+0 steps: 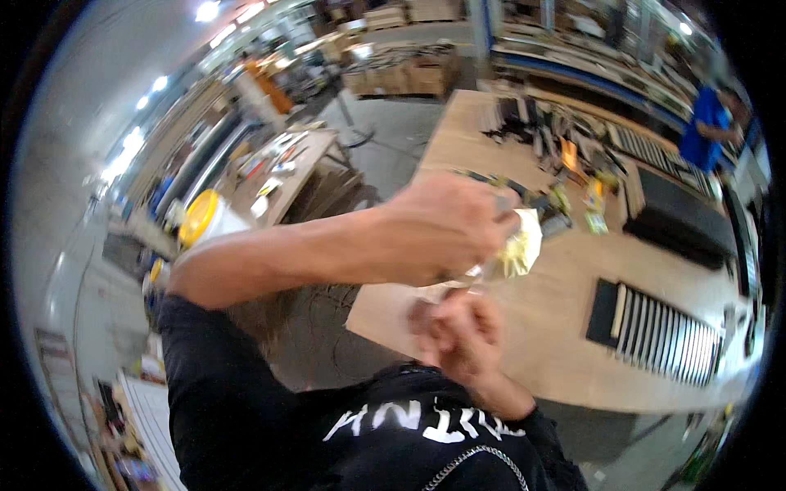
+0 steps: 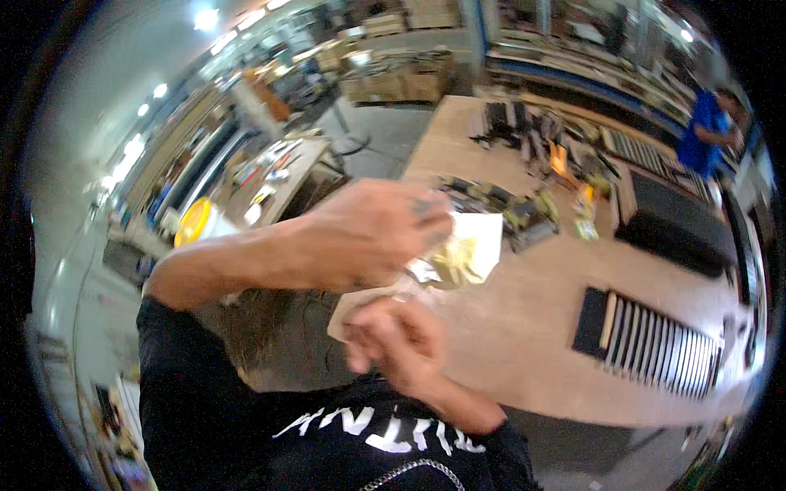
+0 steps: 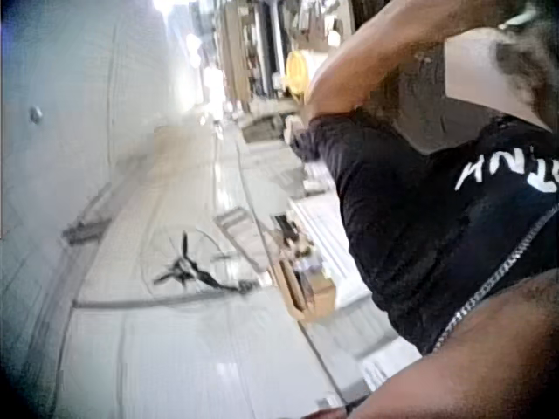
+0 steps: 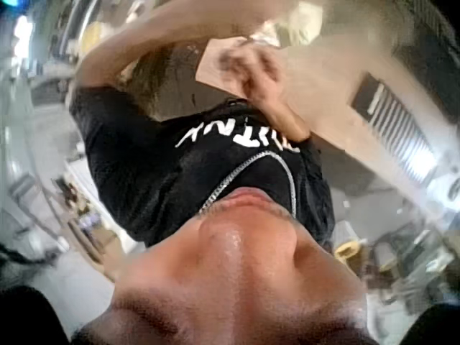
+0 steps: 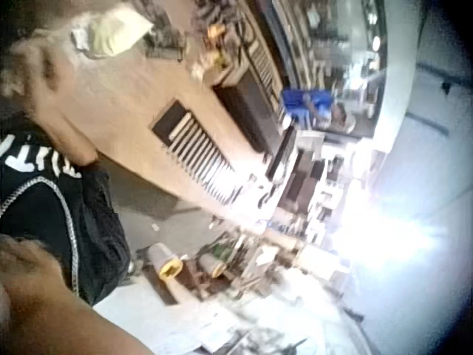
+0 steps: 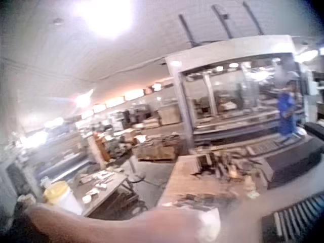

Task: The person pours a white substance from a plastic bag into a yellow bucket, then ties the bag closed with a white string. They then move to a table and continue handling the tied bag.

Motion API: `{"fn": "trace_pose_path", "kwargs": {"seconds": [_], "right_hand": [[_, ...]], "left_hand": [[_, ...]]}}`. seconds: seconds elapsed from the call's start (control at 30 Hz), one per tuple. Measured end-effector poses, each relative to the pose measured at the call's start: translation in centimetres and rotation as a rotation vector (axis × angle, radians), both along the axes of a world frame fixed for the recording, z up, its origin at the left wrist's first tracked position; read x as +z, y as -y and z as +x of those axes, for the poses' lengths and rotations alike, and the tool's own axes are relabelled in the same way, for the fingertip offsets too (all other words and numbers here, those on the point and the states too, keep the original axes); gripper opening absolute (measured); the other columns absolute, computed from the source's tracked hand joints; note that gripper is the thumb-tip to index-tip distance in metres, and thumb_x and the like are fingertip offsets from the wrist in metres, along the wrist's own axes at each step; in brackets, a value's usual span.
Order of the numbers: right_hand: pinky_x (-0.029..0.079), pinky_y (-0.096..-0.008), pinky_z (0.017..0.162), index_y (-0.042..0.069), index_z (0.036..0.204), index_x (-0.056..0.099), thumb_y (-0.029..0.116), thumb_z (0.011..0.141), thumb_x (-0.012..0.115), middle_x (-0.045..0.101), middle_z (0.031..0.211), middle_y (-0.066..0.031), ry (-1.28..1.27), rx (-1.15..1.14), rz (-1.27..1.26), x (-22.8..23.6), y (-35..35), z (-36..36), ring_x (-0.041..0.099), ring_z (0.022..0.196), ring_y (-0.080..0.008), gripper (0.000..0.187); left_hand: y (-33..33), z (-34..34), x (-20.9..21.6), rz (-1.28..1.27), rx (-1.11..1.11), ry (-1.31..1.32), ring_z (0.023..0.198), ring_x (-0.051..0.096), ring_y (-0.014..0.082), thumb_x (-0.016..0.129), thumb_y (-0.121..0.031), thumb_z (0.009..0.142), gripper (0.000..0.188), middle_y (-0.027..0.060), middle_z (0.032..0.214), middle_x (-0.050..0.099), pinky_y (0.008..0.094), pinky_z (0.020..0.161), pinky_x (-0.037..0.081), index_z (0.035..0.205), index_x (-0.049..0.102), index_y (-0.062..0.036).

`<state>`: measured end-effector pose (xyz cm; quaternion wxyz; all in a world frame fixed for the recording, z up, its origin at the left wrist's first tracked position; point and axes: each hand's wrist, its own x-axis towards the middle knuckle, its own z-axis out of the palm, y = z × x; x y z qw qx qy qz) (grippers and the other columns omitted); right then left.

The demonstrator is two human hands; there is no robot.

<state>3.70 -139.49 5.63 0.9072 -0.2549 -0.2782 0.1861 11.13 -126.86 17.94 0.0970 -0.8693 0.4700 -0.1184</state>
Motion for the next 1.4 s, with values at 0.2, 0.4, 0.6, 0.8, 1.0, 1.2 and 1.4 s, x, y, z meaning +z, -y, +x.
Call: {"fn": "trace_pose_path", "kwargs": {"seconds": [0.2, 0.4, 0.6, 0.8, 1.0, 1.2, 1.4], "right_hand": [[0.041, -0.0204, 0.05, -0.003, 0.099, 0.06, 0.018, 0.097, 0.054, 0.063, 0.081, -0.0103, 0.251, -0.78, -0.618, -2.1, 11.6, 4.8, 0.049, 0.057, -0.0093, 0.022], [0.041, -0.0322, 0.073, 0.003, 0.105, 0.056, 0.016, 0.093, 0.052, 0.052, 0.072, -0.0033, 0.575, -0.334, -0.229, -4.5, 5.8, 14.1, 0.048, 0.058, -0.0103, 0.018], [0.039, -0.0367, 0.088, 0.008, 0.118, 0.052, 0.009, 0.093, 0.05, 0.046, 0.07, 0.002, 0.172, 0.33, 0.471, -6.8, -5.9, 5.2, 0.043, 0.053, -0.0081, 0.025], [0.045, -0.0416, 0.078, 0.008, 0.095, 0.054, 0.014, 0.095, 0.053, 0.047, 0.066, 0.0018, -0.058, -0.275, -0.165, -3.8, 0.7, 0.6, 0.043, 0.043, -0.0102, 0.006], [0.047, -0.0274, 0.055, -0.002, 0.099, 0.065, 0.012, 0.096, 0.056, 0.061, 0.072, -0.0069, 0.343, -0.348, -0.695, -2.2, 7.1, 4.8, 0.058, 0.059, -0.0113, 0.017], [0.046, -0.0275, 0.056, -0.005, 0.083, 0.062, 0.01, 0.091, 0.06, 0.059, 0.07, -0.0057, 0.471, -0.192, -0.262, -3.9, 5.1, 7.8, 0.055, 0.062, -0.0128, 0.017], [0.039, -0.0279, 0.051, 0.006, 0.086, 0.049, 0.026, 0.096, 0.057, 0.045, 0.069, -0.0034, 0.055, 0.048, 0.567, -5.8, -3.2, 3.9, 0.045, 0.055, -0.0144, 0.024]], "left_hand": [[-0.9, -0.8, -1.6, 0.04, -0.206, 0.039, 0.077, 0.065, 0.0236, 0.064, -0.012, 0.073, 0.011, 0.0072, 0.077, 0.062, 0.0377, 0.062, 0.054, 0.064, 0.064, -0.0057], [3.2, -1.1, -7.7, 0.919, -0.228, 0.477, 0.078, 0.066, 0.0214, 0.06, -0.012, 0.082, 0.011, 0.0077, 0.08, 0.066, 0.0357, 0.062, 0.053, 0.075, 0.066, -0.0071], [-0.5, 0.0, -6.6, 0.076, 0.015, 0.339, 0.073, 0.066, 0.0243, 0.064, -0.012, 0.075, 0.007, 0.0086, 0.075, 0.066, 0.0369, 0.059, 0.053, 0.073, 0.065, -0.0056], [-1.0, 1.9, -5.8, -0.205, -0.026, -0.146, 0.076, 0.067, 0.03, 0.068, -0.007, 0.069, 0.01, 0.013, 0.08, 0.064, 0.0389, 0.061, 0.054, 0.076, 0.064, -0.0014], [-3.4, -2.9, -5.2, 0.036, -0.109, -0.227, 0.082, 0.061, 0.0259, 0.06, -0.012, 0.078, 0.021, 0.0087, 0.092, 0.059, 0.0388, 0.073, 0.051, 0.097, 0.061, -0.0053], [0.9, -5.5, 0.0, -0.099, -0.417, -0.17, 0.082, 0.058, 0.0296, 0.061, -0.004, 0.085, 0.024, 0.012, 0.097, 0.061, 0.0416, 0.072, 0.047, 0.109, 0.06, -0.0014], [5.8, -2.7, -0.8, -0.427, 0.005, -0.122, 0.068, 0.056, 0.0365, 0.057, 0.0, 0.079, 0.005, 0.0164, 0.076, 0.055, 0.0436, 0.06, 0.043, 0.084, 0.058, 0.0]]}}
